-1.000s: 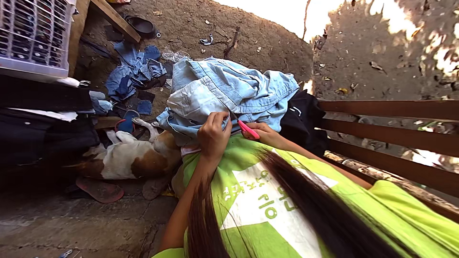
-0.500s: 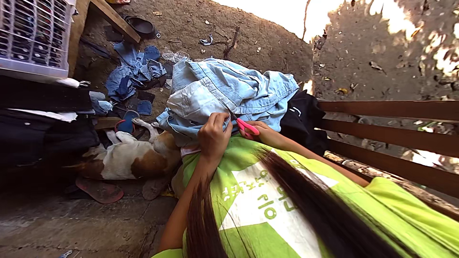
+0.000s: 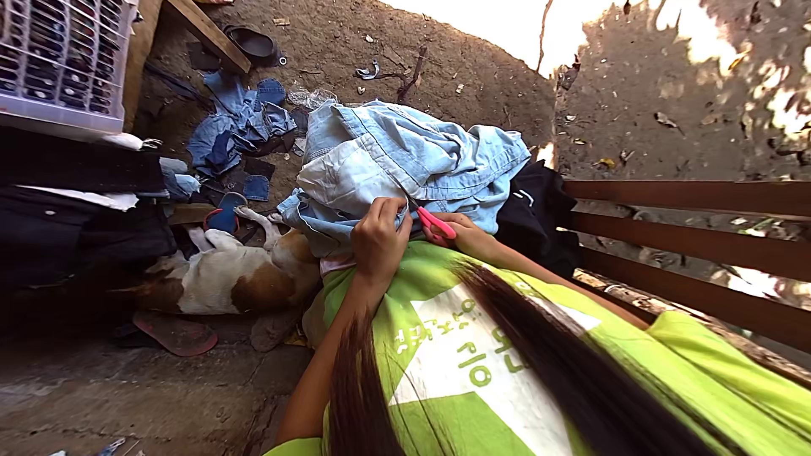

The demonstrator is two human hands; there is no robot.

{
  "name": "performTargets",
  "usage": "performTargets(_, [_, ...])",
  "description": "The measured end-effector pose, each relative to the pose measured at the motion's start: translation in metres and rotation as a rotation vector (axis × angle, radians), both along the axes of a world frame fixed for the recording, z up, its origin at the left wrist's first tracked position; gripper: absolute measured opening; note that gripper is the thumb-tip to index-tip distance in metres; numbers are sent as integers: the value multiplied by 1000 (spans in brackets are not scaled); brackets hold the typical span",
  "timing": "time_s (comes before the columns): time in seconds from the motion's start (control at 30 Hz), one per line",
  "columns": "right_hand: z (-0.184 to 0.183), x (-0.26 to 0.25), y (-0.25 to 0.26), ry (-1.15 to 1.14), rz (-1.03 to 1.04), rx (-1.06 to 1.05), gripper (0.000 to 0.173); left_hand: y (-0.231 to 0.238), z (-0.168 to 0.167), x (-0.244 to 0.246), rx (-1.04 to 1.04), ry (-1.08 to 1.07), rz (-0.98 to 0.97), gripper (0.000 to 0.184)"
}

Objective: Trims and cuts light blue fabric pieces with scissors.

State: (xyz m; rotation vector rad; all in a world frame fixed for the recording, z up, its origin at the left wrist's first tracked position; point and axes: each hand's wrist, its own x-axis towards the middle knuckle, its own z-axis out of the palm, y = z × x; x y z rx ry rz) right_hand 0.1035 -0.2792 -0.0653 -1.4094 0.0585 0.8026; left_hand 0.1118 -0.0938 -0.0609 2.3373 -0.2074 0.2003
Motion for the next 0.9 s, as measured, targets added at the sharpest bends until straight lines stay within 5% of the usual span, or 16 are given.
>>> performTargets(0.9, [-4, 2, 8, 39, -37, 20, 32, 0, 1, -4, -1, -33, 9, 8])
